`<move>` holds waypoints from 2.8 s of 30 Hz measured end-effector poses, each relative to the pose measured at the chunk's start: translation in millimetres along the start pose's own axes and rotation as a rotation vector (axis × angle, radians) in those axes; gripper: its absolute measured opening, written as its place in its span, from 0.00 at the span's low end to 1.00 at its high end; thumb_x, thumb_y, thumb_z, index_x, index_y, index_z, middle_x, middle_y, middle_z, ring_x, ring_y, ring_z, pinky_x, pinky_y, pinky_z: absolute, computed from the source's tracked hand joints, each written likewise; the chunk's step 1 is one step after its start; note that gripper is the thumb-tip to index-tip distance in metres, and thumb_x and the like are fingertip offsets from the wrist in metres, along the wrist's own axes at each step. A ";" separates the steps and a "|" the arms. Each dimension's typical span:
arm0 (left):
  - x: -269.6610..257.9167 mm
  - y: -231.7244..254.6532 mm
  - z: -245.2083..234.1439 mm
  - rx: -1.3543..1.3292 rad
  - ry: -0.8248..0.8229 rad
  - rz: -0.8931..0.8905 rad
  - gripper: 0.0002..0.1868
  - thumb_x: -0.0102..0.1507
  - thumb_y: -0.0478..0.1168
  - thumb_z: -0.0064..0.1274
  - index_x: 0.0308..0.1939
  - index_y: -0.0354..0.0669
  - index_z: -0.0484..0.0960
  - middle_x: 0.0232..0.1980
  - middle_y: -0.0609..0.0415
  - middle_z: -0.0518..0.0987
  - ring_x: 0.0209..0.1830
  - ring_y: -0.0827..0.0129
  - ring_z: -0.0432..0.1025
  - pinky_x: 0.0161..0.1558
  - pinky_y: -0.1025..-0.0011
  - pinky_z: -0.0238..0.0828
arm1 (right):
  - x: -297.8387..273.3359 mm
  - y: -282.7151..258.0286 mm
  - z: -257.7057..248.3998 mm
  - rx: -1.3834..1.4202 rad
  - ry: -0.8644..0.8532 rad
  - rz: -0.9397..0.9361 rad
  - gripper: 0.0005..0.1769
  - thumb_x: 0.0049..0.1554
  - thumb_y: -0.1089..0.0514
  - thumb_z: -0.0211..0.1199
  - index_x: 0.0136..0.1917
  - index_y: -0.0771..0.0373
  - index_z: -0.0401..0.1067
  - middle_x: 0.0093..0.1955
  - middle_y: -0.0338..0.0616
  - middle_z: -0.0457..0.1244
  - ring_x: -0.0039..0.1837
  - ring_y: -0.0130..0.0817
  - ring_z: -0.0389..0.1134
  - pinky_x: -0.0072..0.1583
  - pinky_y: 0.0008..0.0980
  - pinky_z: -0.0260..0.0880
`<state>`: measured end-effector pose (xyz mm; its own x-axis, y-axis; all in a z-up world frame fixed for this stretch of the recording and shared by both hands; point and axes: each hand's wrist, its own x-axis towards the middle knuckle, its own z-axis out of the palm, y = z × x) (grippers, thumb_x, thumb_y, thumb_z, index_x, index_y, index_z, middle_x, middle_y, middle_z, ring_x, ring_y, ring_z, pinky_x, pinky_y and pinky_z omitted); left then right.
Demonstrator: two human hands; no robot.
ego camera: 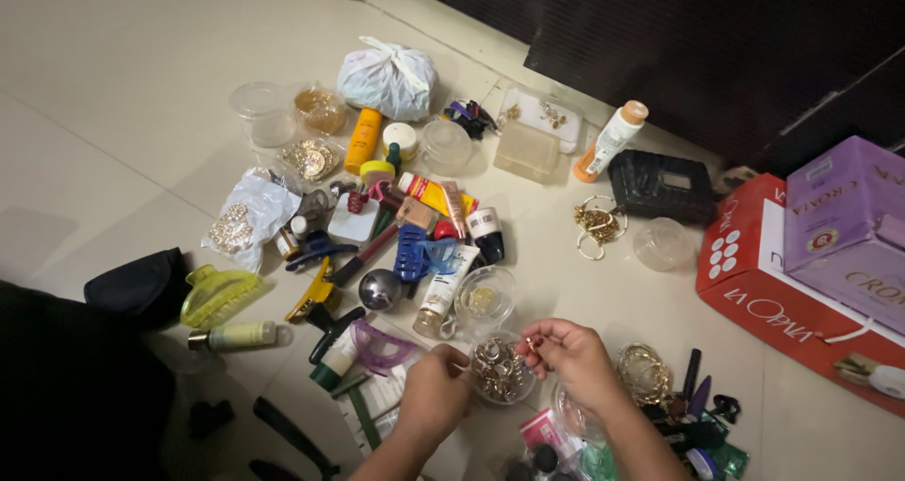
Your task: The person sits on the floor and sorts jewelry pieces, picking necklaces, earrings and small metal items one at a time and placing them into clear plastic containers. They open and close container lids and move items around among cosmetics and other personal items spread on the floor.
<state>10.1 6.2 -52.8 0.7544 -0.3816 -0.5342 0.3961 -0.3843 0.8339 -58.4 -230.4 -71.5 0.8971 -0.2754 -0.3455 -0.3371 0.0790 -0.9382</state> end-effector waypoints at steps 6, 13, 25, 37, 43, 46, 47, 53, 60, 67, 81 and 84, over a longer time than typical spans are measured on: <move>-0.9 -1.2 1.2 0.025 -0.002 0.033 0.14 0.60 0.34 0.56 0.49 0.35 0.78 0.34 0.46 0.85 0.22 0.66 0.79 0.26 0.67 0.75 | -3.5 -7.9 5.5 -0.055 -0.027 -0.027 0.13 0.60 0.71 0.51 0.54 0.72 0.74 0.47 0.49 0.72 0.41 0.27 0.67 0.42 0.26 0.68; -2.9 -2.6 1.2 0.011 -0.033 -0.057 0.21 0.61 0.38 0.60 0.57 0.36 0.75 0.33 0.46 0.86 0.21 0.66 0.78 0.27 0.68 0.73 | -12.2 -24.2 19.6 -0.500 0.192 -0.078 0.17 0.58 0.62 0.62 0.61 0.58 0.78 0.48 0.43 0.74 0.45 0.25 0.72 0.47 0.24 0.73; 4.0 -11.0 1.9 -0.256 -0.077 -0.068 0.20 0.60 0.36 0.57 0.56 0.32 0.78 0.31 0.45 0.84 0.24 0.66 0.78 0.28 0.68 0.76 | -4.0 -12.0 9.2 -0.465 0.057 0.167 0.17 0.57 0.61 0.66 0.59 0.68 0.77 0.47 0.47 0.72 0.37 0.29 0.68 0.41 0.30 0.72; 2.6 -0.7 -10.7 -0.438 -0.107 -0.103 0.16 0.62 0.40 0.52 0.48 0.31 0.83 0.30 0.52 0.77 0.25 0.69 0.70 0.26 0.71 0.68 | -14.6 0.7 44.0 -0.172 -0.032 -0.106 0.60 0.49 0.64 0.75 0.81 0.65 0.38 0.71 0.50 0.61 0.70 0.39 0.63 0.67 0.38 0.67; 5.3 -1.8 -8.2 -0.490 -0.176 -0.084 0.16 0.62 0.41 0.49 0.49 0.36 0.81 0.35 0.52 0.81 0.29 0.66 0.74 0.28 0.69 0.74 | -17.0 -15.9 34.4 -0.004 -0.014 -0.053 0.46 0.52 0.63 0.68 0.79 0.63 0.51 0.62 0.50 0.66 0.61 0.37 0.69 0.61 0.35 0.71; 5.5 0.1 -9.0 -0.592 -0.220 -0.114 0.16 0.63 0.40 0.47 0.50 0.33 0.79 0.40 0.48 0.83 0.32 0.61 0.79 0.31 0.64 0.79 | -20.5 -21.0 32.4 0.211 0.033 0.017 0.30 0.57 0.57 0.62 0.70 0.68 0.63 0.61 0.49 0.68 0.61 0.34 0.70 0.59 0.36 0.72; 5.0 1.5 -9.6 -0.609 -0.225 -0.126 0.17 0.64 0.41 0.47 0.51 0.34 0.79 0.41 0.47 0.83 0.33 0.59 0.79 0.31 0.63 0.80 | -21.2 -22.1 32.1 0.298 0.059 0.049 0.25 0.60 0.55 0.59 0.67 0.71 0.67 0.61 0.49 0.69 0.61 0.33 0.71 0.59 0.36 0.73; -1.7 13.7 -13.1 -0.750 -0.299 -0.082 0.24 0.65 0.45 0.42 0.55 0.28 0.78 0.44 0.40 0.85 0.34 0.57 0.80 0.33 0.64 0.82 | -20.6 -21.1 30.7 0.154 -0.024 -0.068 0.19 0.56 0.66 0.65 0.62 0.67 0.74 0.59 0.48 0.69 0.59 0.32 0.70 0.62 0.34 0.70; -8.4 24.3 -13.4 -0.711 -0.299 0.017 0.25 0.59 0.37 0.58 0.59 0.30 0.76 0.45 0.43 0.84 0.35 0.59 0.80 0.40 0.61 0.81 | -20.3 -31.6 34.7 0.074 -0.099 -0.105 0.32 0.53 0.68 0.68 0.70 0.66 0.69 0.70 0.50 0.64 0.66 0.36 0.67 0.65 0.33 0.70; -4.8 27.7 -16.7 -0.773 -0.248 -0.027 0.24 0.58 0.35 0.59 0.58 0.29 0.79 0.44 0.45 0.86 0.36 0.62 0.81 0.40 0.64 0.80 | -38.1 -61.8 48.3 -0.025 -0.223 -0.136 0.56 0.38 0.72 0.74 0.78 0.57 0.59 0.83 0.34 0.46 0.75 0.38 0.59 0.64 0.41 0.73; -7.0 26.5 -12.2 -0.785 -0.257 -0.019 0.21 0.58 0.35 0.59 0.55 0.29 0.81 0.41 0.48 0.84 0.34 0.65 0.79 0.37 0.65 0.81 | -41.2 -63.7 47.1 -0.567 -0.062 -0.517 0.51 0.34 0.63 0.83 0.70 0.64 0.66 0.75 0.48 0.59 0.77 0.39 0.58 0.73 0.37 0.58; -6.3 23.5 -9.8 -0.776 -0.229 -0.024 0.21 0.59 0.35 0.56 0.55 0.28 0.79 0.41 0.46 0.85 0.33 0.63 0.80 0.36 0.66 0.81 | -37.4 -51.7 46.5 -0.186 -0.125 -0.381 0.49 0.42 0.62 0.77 0.73 0.64 0.60 0.72 0.48 0.59 0.72 0.37 0.60 0.70 0.36 0.59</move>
<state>19.7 7.8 -28.4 0.6483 -0.5759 -0.4980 0.7246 0.2661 0.6357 -61.3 -179.7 -11.1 0.9910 -0.1328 0.0133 -0.0112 -0.1823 -0.9832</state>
